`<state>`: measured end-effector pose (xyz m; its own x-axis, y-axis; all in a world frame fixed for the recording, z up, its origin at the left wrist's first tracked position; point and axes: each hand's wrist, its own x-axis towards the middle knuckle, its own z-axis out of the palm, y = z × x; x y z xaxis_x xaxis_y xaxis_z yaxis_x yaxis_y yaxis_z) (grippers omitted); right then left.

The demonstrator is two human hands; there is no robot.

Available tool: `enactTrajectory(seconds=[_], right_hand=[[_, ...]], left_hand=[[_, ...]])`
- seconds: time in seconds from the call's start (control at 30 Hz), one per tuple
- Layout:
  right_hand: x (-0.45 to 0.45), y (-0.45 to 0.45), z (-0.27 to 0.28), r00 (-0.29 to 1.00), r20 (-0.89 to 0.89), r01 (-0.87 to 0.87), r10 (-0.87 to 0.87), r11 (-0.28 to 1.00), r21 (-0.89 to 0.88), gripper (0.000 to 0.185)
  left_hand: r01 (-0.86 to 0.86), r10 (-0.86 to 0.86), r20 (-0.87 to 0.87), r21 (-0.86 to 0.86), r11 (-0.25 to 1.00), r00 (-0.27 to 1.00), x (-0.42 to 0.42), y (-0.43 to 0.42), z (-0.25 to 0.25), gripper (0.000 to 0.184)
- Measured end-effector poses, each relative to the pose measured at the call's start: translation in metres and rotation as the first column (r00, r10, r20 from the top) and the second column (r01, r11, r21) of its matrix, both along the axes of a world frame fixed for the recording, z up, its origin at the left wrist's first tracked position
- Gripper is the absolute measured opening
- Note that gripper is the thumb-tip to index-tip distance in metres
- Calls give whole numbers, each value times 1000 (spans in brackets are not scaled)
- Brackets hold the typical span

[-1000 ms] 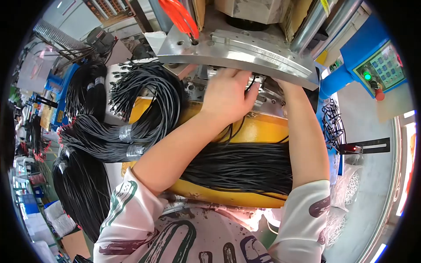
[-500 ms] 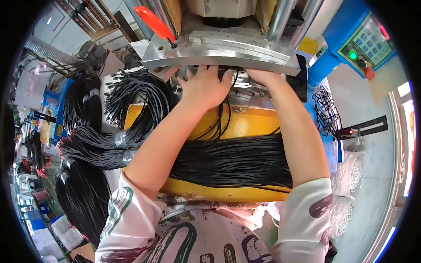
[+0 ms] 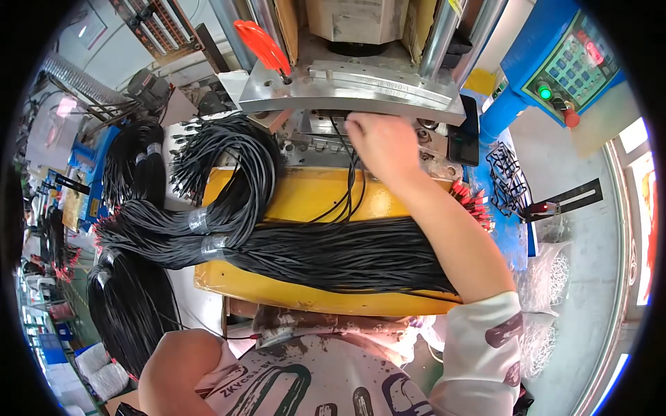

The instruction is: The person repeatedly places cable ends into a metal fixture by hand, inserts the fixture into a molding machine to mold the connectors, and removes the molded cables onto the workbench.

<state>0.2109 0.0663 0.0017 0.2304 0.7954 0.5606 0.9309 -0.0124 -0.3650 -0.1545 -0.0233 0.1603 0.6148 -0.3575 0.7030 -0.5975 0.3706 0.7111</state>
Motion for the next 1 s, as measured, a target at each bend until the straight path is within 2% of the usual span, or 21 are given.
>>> enactTrajectory(seconds=[0.03, 0.13, 0.17, 0.27, 0.3, 0.4, 0.43, 0.5, 0.53, 0.57, 0.6, 0.63, 0.67, 0.7, 0.73, 0.77, 0.8, 0.83, 0.9, 1.0], right_hand=[[-8, 7, -3, 1000, -3, 1, -1, 1000, 5, 34], [-22, 35, -10, 963, 245, 124, -113, 992, -30, 32], [-23, 40, -11, 963, 244, 124, -113, 992, -29, 32], [-25, 51, -10, 983, 35, 181, -180, 984, 0, 33], [-25, 50, -11, 983, 33, 179, -179, 984, 3, 33], [-20, 36, -4, 989, 91, 137, -121, 968, -208, 30], [-21, 25, -1, 988, 91, 140, -123, 968, -207, 30], [-43, -20, 22, 1000, -19, -10, 7, 984, -180, 30], [-52, -53, 19, 990, -18, -139, 137, 982, -128, 27], [-67, -98, 23, 971, 73, -202, 229, 942, -266, 23], [-81, -133, 27, 929, -180, -363, 323, 701, -613, 18], [-81, -175, 24, 778, 120, -550, 617, 761, -344, 21], [-90, -208, 9, 825, 52, -540, 563, 811, -224, 25], [-96, -233, -5, 859, -22, -510, 511, 854, -102, 29], [-76, -256, -18, 923, -20, -374, 383, 888, -268, 33], [-59, -271, -25, 965, 2, -235, 261, 874, -425, 37], [-56, -277, -34, 963, -5, -247, 270, 871, -424, 37], [-56, -281, -37, 973, 116, -141, 201, 910, -391, 38], [-59, -287, -42, 938, 344, 68, 30, 961, -268, 39], [-62, -290, -39, 950, 310, 73, 28, 948, -309, 39]], left_hand=[[-59, 60, -27, 27, 998, 998, -14, -6, -7, 19], [-229, 240, -90, 119, 966, 967, -63, -30, -31, 19], [-283, 300, -107, 148, 948, 948, -77, -37, -38, 21], [-441, 481, -146, 239, 865, 865, -97, -49, -56, 27], [-488, 538, -154, 273, 829, 829, -96, -52, -62, 30], [-599, 685, -154, 376, 707, 712, -80, -35, -77, 39], [-631, 729, -152, 406, 661, 667, -68, -25, -79, 42], [-687, 813, -148, 462, 560, 563, -46, -11, -87, 49], [-706, 847, -143, 491, 510, 512, -37, -7, -92, 52], [-720, 876, -138, 518, 461, 461, -28, -8, -100, 55], [-733, 904, -134, 543, 411, 407, -28, 7, -106, 58], [-741, 927, -130, 566, 361, 353, -30, 9, -116, 62], [-642, 985, 145, 765, -52, 94, -26, 7, -128, 65], [-408, 880, 466, 788, -460, -93, -22, 7, -141, 69], [-405, 882, 462, 791, -457, -94, -23, 12, -160, 69], [-337, 827, 544, 759, -558, -144, -28, 16, -184, 72], [-263, 757, 627, 711, -652, -184, -34, 22, -205, 75], [-187, 676, 706, 649, -737, -212, -37, 24, -218, 77], [-188, 681, 702, 655, -732, -208, -39, 23, -225, 78], [-205, 719, 647, 690, -694, -253, -40, 20, -224, 81]])
